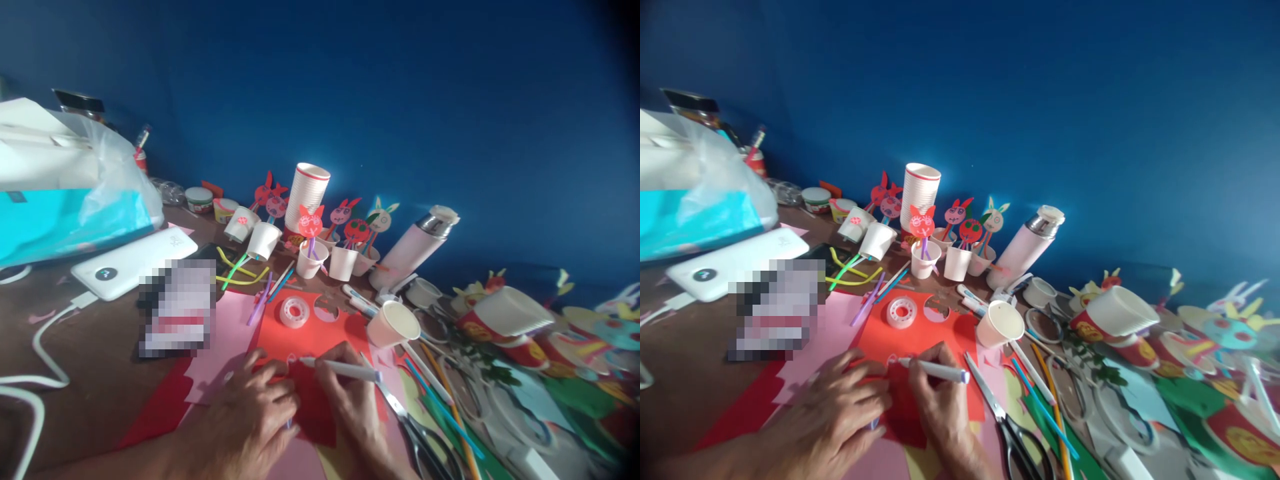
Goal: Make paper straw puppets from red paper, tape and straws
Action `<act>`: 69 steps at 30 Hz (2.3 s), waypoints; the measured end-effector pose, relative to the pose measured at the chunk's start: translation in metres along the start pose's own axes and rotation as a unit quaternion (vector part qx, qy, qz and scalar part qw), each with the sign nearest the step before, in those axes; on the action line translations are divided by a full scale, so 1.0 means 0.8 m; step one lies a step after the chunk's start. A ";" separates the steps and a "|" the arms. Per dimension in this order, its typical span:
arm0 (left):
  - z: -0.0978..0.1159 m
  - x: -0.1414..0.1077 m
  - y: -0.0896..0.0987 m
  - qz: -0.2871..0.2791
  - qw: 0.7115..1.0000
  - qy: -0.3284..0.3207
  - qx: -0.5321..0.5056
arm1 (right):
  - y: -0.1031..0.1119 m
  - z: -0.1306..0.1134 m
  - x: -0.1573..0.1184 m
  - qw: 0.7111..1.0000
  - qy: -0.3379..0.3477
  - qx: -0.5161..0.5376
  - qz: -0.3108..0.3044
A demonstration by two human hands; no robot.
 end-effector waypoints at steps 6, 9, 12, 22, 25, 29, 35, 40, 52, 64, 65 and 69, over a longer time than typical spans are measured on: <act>-0.003 -0.001 -0.004 -0.009 1.000 0.009 0.004 | -0.009 -0.004 -0.002 0.999 -0.010 -0.046 -0.007; -0.003 -0.001 -0.005 -0.018 1.000 0.010 0.002 | -0.011 -0.004 -0.001 0.999 0.005 -0.052 -0.009; -0.002 0.000 -0.003 -0.019 1.000 0.010 0.009 | -0.012 -0.003 -0.002 0.998 0.013 -0.061 -0.010; -0.001 0.002 -0.001 -0.025 1.000 0.012 -0.003 | -0.007 0.005 0.002 0.999 -0.029 0.034 0.004; -0.002 0.002 -0.001 -0.011 1.000 0.001 -0.005 | 0.003 0.011 0.008 0.993 -0.040 0.106 0.033; -0.005 0.000 -0.005 0.011 1.000 -0.022 0.013 | 0.016 0.007 0.013 0.993 -0.029 0.105 0.046; -0.010 -0.007 -0.009 0.052 0.995 -0.057 0.057 | 0.027 -0.001 0.015 0.996 -0.002 0.079 0.044; -0.010 -0.006 -0.008 0.080 0.991 -0.074 0.074 | 0.020 0.004 0.017 0.996 0.001 0.092 0.009; -0.005 -0.001 0.001 0.088 0.993 -0.067 0.041 | 0.000 -0.018 -0.008 0.975 0.154 -0.140 -0.077; -0.003 -0.003 -0.005 0.066 0.994 -0.068 0.055 | -0.011 -0.017 -0.012 0.940 0.224 -0.241 -0.094; -0.002 -0.005 -0.006 0.075 0.992 -0.076 0.066 | -0.012 -0.017 -0.013 0.937 0.229 -0.247 -0.096; 0.000 -0.008 -0.013 0.093 0.986 -0.098 0.096 | -0.015 -0.009 -0.011 0.946 0.202 -0.232 -0.103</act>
Point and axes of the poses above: each hand's wrist, its own x-axis towards the middle knuckle, its own y-axis out of the back of the hand, z = x × y, the point moved 7 cm from there along x, towards the middle knuckle, and after that the axes turned 4 degrees about z, right-handed, at the moved point
